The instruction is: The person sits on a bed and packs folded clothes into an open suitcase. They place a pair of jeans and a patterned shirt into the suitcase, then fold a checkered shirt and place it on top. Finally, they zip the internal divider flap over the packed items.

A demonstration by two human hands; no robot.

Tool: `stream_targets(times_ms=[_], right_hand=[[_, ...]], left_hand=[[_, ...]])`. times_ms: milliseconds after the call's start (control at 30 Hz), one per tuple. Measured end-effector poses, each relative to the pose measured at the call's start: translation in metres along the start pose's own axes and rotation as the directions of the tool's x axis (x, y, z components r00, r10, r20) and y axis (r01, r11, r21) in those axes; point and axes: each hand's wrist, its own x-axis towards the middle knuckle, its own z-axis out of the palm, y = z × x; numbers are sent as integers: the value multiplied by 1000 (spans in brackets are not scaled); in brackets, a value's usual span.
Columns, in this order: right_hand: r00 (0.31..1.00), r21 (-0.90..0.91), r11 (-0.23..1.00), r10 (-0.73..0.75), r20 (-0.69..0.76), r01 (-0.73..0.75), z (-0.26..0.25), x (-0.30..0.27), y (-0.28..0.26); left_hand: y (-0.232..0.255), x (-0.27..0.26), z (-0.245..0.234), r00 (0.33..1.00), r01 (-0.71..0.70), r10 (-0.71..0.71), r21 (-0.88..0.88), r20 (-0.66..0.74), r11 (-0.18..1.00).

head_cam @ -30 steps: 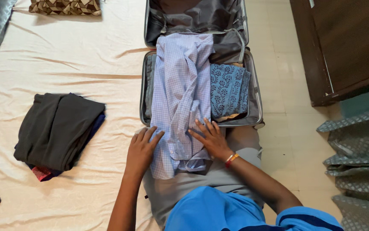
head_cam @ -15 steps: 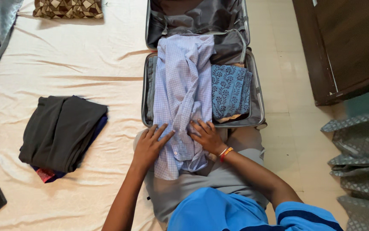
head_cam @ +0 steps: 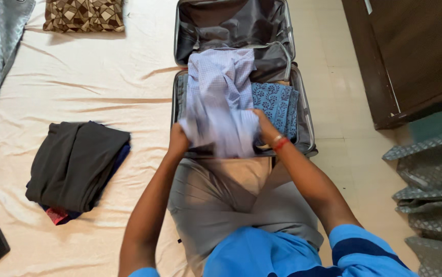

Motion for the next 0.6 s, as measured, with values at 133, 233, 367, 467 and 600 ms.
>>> stream_targets(times_ms=[133,233,367,467,600], right_hand=[[930,422,867,346,-125,-266,-1,10,45],[924,575,768,378,-51,-282,6,-3,50],[960,521,826,277,-40,-216,9,-24,38],[968,578,793,251,-22,-193,14,-27,10],[976,563,816,208,-69,-134,19,-23,-21]], left_hand=[[-19,21,12,971,193,-164,171,-174,966],[-24,15,18,996,4,10,156,-86,988],[-23,-1,17,1000,-2,5,158,-16,987],[-19,1,16,1000,-3,4,95,-13,995],[-26,11,16,998,56,-56,25,2,998]])
